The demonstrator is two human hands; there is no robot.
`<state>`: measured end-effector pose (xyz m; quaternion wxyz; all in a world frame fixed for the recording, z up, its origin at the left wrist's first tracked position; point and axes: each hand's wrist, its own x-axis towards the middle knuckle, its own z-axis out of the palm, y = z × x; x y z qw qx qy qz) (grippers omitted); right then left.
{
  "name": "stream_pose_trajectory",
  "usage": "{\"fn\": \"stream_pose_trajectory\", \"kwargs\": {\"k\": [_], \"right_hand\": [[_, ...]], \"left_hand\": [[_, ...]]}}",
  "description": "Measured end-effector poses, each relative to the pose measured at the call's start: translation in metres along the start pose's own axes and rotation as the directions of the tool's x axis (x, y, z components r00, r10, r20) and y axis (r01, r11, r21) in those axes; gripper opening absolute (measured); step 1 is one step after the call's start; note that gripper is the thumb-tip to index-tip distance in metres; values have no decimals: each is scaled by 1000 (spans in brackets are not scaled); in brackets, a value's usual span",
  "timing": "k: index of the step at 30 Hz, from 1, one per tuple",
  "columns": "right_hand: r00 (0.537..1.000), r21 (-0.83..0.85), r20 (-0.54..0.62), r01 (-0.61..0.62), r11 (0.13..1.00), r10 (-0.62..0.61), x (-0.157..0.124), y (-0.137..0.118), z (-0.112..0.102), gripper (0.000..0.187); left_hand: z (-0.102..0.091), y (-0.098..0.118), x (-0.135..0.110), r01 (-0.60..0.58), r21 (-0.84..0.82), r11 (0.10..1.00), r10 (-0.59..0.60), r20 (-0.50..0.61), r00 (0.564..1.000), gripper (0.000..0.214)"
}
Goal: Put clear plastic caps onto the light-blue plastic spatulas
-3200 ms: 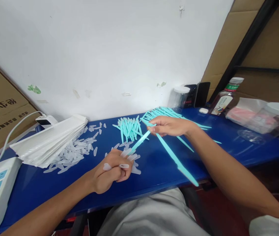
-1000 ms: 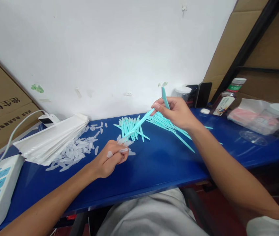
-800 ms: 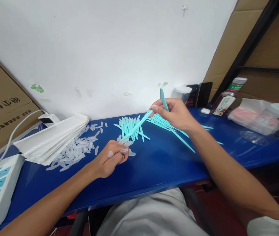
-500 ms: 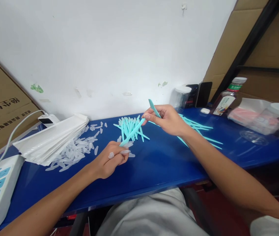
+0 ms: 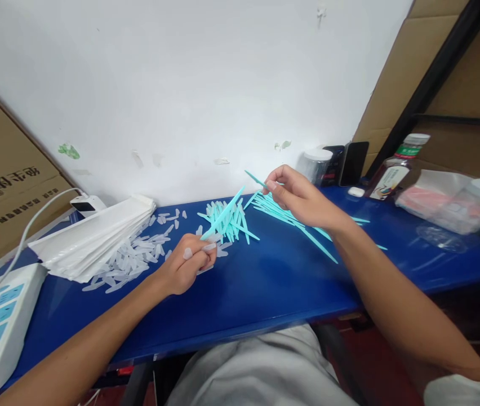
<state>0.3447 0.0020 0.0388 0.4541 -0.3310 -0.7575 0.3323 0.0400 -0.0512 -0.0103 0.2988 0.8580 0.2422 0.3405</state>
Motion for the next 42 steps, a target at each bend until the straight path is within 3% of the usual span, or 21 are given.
{"fn": "stream_pose_trajectory", "kwargs": {"k": [5, 10, 18, 24, 42], "right_hand": [[996, -62, -37, 77, 995, -79, 0, -11, -2, 35], [995, -48, 96, 10, 999, -5, -3, -18, 0, 39], [974, -131, 217, 96, 987, -66, -2, -12, 12, 29], [950, -127, 301, 122, 984, -79, -4, -16, 8, 22], [917, -108, 395, 103, 989, -52, -4, -20, -2, 20]], "left_hand": [[-3, -4, 0, 55, -8, 998, -55, -25, 998, 40], [-2, -2, 0, 61, -27, 998, -62, -21, 998, 40], [-1, -2, -2, 21, -6, 1000, -21, -8, 1000, 42], [0, 1, -1, -5, -22, 1000, 5, -3, 1000, 42], [2, 5, -2, -25, 5, 1000, 24, 76, 997, 37]]}}
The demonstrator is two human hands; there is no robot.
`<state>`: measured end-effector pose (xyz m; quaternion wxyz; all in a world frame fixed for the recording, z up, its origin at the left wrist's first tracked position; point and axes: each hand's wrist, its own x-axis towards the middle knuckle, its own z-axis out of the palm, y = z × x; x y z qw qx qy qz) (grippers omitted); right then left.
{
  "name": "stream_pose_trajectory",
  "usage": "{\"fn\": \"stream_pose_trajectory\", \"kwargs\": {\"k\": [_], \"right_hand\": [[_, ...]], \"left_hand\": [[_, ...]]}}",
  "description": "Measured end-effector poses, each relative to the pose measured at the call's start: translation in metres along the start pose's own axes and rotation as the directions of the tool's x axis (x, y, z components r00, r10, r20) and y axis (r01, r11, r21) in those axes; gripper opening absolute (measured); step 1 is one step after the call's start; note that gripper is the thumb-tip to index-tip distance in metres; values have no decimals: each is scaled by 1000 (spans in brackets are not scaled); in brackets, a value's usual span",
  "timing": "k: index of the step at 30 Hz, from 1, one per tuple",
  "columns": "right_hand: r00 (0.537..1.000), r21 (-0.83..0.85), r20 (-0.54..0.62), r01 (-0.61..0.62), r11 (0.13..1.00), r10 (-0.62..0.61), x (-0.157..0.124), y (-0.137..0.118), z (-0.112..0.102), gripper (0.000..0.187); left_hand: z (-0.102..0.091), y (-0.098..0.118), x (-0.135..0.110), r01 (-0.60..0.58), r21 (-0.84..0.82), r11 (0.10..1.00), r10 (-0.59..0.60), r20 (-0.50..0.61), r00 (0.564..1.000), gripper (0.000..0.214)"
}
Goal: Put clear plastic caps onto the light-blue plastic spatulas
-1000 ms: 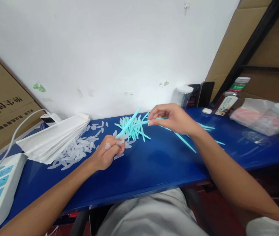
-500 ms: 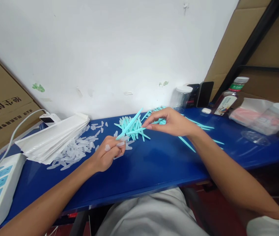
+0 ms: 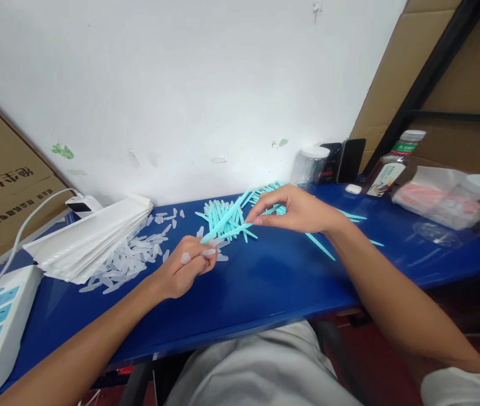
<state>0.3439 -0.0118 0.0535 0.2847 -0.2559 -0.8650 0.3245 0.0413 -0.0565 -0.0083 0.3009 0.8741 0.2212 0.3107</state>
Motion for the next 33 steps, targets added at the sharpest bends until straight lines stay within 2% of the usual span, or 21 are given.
{"fn": "stream_pose_trajectory", "kwargs": {"k": [4, 7, 12, 19, 22, 24, 26, 28, 30, 31, 32, 33], "right_hand": [[1000, 29, 30, 2, 1000, -3, 2, -1, 6, 19], [1000, 91, -23, -17, 996, 19, 4, -2, 12, 22], [987, 218, -135, -55, 974, 86, 9, 0, 26, 33], [979, 354, -137, -92, 931, 149, 16, 1, 47, 40], [979, 357, -139, -93, 929, 151, 16, -1, 51, 41], [978, 335, -147, -93, 938, 150, 16, -2, 50, 42], [968, 277, -205, -84, 957, 144, 16, 0, 43, 45], [927, 178, -354, -65, 982, 125, 15, 5, 33, 46], [840, 50, -534, -80, 996, 94, 15, 14, 24, 42], [805, -19, -587, -117, 993, 84, 15, 20, 21, 39], [799, -92, -596, -173, 981, 85, 15, 25, 20, 37], [822, -166, -561, -230, 959, 100, 15, 30, 20, 36]], "left_hand": [[1, 2, 1, 20, 0, 1000, -20, 58, 998, 37], [2, 4, 1, 50, 19, 999, -52, 94, 994, 34], [4, 5, 0, 44, 17, 999, -45, 99, 994, 34], [8, 7, 0, 30, 36, 999, -34, 113, 993, 32], [10, 7, 0, 3, 49, 999, -9, 113, 994, 32], [10, 5, 0, 7, 56, 998, -12, 102, 995, 32], [7, 3, 0, 9, 65, 998, -13, 58, 998, 35], [3, -1, 0, 4, 75, 997, -3, -8, 1000, 39], [-3, -6, -1, 18, 97, 995, -13, -55, 998, 43], [-7, -9, -1, 43, 121, 992, -34, -76, 996, 43], [-10, -11, -1, 66, 152, 986, -53, -92, 994, 43], [-13, -12, -1, 89, 194, 977, -69, -105, 992, 43]]}}
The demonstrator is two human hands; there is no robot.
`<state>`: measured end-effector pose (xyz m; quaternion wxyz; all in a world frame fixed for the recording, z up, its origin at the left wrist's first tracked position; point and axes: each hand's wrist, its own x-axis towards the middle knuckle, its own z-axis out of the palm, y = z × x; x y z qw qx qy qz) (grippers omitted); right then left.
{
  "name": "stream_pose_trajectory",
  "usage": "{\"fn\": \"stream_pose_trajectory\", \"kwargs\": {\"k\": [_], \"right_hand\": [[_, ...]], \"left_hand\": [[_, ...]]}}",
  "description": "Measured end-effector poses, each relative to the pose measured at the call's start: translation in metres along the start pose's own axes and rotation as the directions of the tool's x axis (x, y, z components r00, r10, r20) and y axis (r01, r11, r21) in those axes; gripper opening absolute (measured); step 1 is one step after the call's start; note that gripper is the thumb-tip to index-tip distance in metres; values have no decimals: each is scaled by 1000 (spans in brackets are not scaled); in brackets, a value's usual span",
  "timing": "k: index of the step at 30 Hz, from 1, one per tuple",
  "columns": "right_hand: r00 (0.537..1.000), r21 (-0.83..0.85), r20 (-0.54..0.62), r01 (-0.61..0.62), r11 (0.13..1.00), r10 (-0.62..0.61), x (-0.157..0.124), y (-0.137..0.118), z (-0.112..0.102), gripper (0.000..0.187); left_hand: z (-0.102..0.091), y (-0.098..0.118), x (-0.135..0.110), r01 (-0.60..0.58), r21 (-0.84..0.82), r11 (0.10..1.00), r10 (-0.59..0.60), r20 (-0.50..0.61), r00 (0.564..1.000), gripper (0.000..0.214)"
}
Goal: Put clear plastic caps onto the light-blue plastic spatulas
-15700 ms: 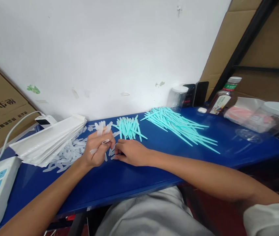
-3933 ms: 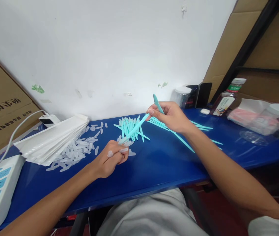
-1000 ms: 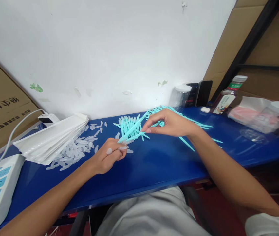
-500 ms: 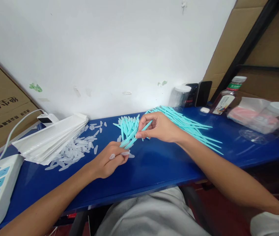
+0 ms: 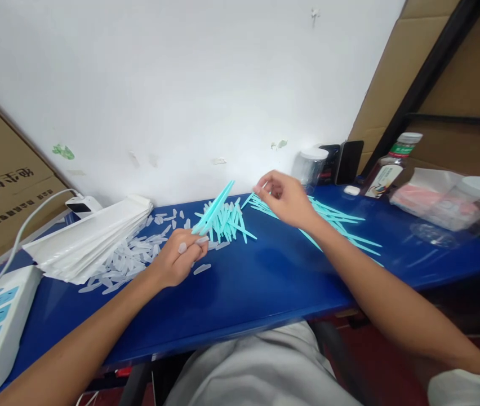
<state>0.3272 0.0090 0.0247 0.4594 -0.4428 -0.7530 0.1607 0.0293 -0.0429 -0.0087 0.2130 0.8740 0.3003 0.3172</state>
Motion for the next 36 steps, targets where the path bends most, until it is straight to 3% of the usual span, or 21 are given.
{"fn": "stream_pose_trajectory", "kwargs": {"k": [2, 5, 8, 11, 14, 19, 23, 29, 32, 36], "right_hand": [[980, -180, 199, 14, 984, 22, -3, 6, 9, 36], [892, -393, 438, 81, 916, 110, -13, 9, 30, 41], [853, -560, 478, 112, 821, 209, -19, 6, 50, 43], [832, -636, 482, 115, 763, 276, -19, 2, 58, 28], [813, -674, 477, 94, 733, 334, -15, 2, 51, 23], [777, -676, 498, 70, 734, 384, -7, 10, 20, 20], [776, -624, 500, 16, 781, 384, -2, 15, 8, 18], [790, -495, 511, -51, 868, 338, -5, 10, 24, 19], [838, -415, 450, -109, 903, 308, -5, 8, 23, 17], [911, -427, 284, -158, 891, 298, 0, 11, 13, 19]], "left_hand": [[-5, -3, 1, 23, 111, 994, -21, -19, 1000, 41], [-10, -5, 4, 43, 270, 962, -29, -55, 998, 37], [-11, -4, 5, 59, 351, 935, -38, -66, 997, 36], [-9, -5, 5, 51, 367, 929, -34, -51, 998, 36], [-7, -7, 4, 46, 363, 931, -35, -37, 999, 38], [-8, -9, 3, 75, 369, 926, -67, -34, 997, 39], [-9, -8, 3, 89, 364, 927, -84, -29, 996, 39], [-8, -7, 3, 103, 370, 923, -100, -28, 995, 40], [-10, -4, 3, 123, 365, 923, -119, -35, 992, 39], [-11, -2, 4, 142, 379, 914, -134, -48, 990, 37]]}}
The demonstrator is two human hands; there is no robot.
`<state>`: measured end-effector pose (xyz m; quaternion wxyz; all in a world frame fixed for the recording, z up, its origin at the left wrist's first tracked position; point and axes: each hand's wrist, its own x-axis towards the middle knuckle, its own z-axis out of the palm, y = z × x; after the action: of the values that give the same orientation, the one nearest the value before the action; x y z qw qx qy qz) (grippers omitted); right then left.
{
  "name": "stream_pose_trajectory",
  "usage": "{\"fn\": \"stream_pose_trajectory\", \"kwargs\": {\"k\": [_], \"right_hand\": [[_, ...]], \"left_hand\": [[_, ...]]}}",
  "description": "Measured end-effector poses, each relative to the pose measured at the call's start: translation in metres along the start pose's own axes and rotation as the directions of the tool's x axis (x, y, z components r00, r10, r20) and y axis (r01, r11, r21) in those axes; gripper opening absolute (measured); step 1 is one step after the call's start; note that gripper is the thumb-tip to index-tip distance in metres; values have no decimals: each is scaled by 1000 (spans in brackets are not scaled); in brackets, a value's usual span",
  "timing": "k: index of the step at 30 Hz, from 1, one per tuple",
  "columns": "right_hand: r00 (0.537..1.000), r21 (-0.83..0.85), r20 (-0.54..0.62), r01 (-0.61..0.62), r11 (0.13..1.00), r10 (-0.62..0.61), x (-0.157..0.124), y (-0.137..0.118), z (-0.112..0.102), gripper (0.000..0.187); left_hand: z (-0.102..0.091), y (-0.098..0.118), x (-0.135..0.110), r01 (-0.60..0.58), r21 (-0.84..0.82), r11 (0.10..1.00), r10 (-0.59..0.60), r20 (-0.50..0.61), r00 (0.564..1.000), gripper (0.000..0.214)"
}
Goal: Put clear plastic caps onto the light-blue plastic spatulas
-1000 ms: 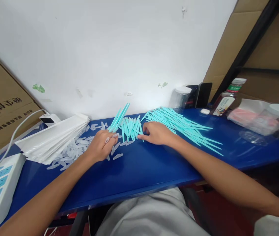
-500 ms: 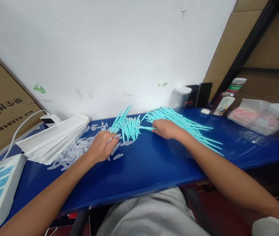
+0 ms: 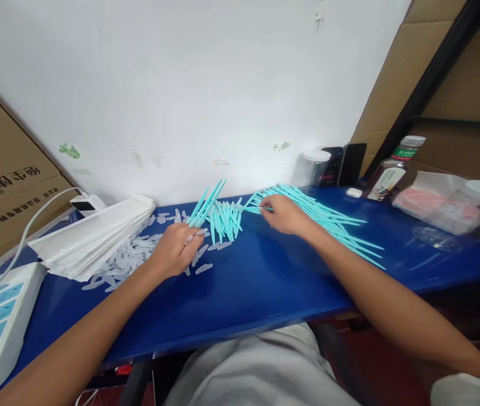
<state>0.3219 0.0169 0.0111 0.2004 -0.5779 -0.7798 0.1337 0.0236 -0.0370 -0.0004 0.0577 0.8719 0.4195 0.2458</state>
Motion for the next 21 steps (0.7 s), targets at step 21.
{"fn": "stream_pose_trajectory", "kwargs": {"k": [21], "right_hand": [[993, -356, 20, -102, 929, 117, 22, 57, -28, 30]], "left_hand": [[1, -3, 1, 30, 40, 999, -31, 14, 999, 37]]}}
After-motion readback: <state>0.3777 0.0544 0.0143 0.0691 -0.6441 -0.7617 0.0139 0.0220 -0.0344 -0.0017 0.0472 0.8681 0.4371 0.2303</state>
